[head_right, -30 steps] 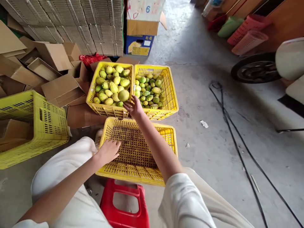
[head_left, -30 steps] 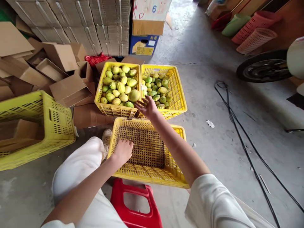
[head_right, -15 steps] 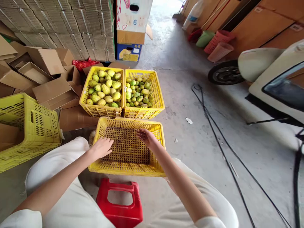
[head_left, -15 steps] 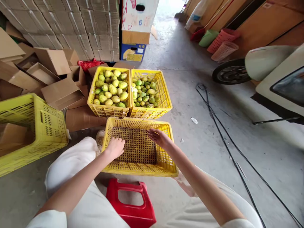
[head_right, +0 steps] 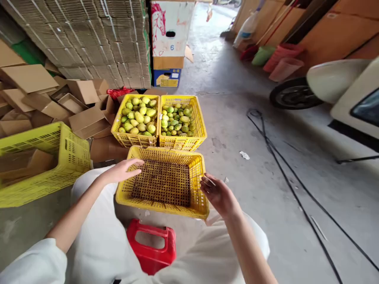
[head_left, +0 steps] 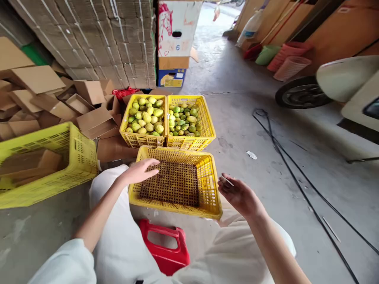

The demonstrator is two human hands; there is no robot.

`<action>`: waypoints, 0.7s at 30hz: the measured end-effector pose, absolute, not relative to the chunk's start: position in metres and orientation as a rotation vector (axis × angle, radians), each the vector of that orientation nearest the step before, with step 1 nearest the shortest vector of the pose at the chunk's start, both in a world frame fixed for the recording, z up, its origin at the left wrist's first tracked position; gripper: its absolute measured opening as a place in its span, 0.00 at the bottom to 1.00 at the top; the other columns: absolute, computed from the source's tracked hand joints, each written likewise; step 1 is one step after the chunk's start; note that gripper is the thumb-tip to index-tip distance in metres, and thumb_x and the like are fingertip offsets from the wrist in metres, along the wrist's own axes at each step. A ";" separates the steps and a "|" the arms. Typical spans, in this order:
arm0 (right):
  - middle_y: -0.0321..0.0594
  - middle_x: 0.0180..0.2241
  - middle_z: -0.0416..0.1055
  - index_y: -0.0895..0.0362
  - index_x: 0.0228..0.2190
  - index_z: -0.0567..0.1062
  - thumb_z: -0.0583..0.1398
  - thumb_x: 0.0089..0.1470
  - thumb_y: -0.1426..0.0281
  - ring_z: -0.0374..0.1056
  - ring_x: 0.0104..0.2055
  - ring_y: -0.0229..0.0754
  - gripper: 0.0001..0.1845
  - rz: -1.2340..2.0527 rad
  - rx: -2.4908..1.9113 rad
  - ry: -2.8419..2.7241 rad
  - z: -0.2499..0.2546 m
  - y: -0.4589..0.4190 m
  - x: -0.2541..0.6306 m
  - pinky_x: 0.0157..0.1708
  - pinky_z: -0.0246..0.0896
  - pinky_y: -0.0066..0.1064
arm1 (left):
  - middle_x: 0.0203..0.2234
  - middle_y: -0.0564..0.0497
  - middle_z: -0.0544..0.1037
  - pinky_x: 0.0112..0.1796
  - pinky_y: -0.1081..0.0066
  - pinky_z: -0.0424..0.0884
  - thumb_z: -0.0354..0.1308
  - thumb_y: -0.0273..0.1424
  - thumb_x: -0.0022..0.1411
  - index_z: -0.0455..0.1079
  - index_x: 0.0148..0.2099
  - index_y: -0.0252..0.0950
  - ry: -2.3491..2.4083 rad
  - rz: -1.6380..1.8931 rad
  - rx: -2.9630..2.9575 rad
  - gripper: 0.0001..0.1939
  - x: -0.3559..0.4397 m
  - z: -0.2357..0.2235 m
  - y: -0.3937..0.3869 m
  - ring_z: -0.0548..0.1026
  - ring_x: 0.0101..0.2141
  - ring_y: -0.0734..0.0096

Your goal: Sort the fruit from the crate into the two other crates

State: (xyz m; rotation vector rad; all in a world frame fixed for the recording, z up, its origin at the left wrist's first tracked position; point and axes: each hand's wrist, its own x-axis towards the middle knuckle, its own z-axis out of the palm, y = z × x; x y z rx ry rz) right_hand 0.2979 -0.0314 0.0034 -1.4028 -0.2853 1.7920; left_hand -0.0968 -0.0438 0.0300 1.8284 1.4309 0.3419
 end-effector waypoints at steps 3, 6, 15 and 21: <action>0.42 0.38 0.81 0.48 0.36 0.84 0.61 0.55 0.65 0.78 0.38 0.42 0.11 1.777 -1.266 -0.400 0.003 -0.046 0.310 0.41 0.78 0.31 | 0.56 0.36 0.80 0.55 0.48 0.74 0.46 0.57 0.70 0.70 0.62 0.39 1.242 0.961 1.290 0.34 -0.119 0.037 -0.075 0.80 0.55 0.50; 0.39 0.36 0.80 0.45 0.36 0.84 0.64 0.51 0.61 0.77 0.37 0.41 0.10 1.733 -1.134 -0.443 0.001 -0.053 0.314 0.41 0.77 0.31 | 0.70 0.39 0.64 0.61 0.41 0.66 0.34 0.62 0.68 0.60 0.71 0.44 1.219 1.422 0.895 0.42 -0.127 0.040 -0.111 0.65 0.68 0.50; 0.30 0.25 0.79 0.54 0.36 0.81 0.73 0.37 0.72 0.79 0.33 0.35 0.18 1.577 -1.243 -0.235 -0.002 -0.048 0.295 0.36 0.77 0.21 | 0.71 0.46 0.65 0.70 0.46 0.48 0.38 0.59 0.70 0.72 0.64 0.41 0.758 1.798 0.391 0.37 -0.099 0.048 -0.131 0.53 0.73 0.53; 0.27 0.10 0.58 0.57 0.20 0.73 0.63 0.56 0.71 0.65 0.17 0.31 0.14 1.497 -1.282 -0.091 0.000 -0.046 0.288 0.21 0.69 0.18 | 0.57 0.39 0.79 0.60 0.50 0.68 0.51 0.45 0.70 0.80 0.51 0.36 0.931 1.504 0.327 0.23 -0.096 0.035 -0.122 0.74 0.60 0.48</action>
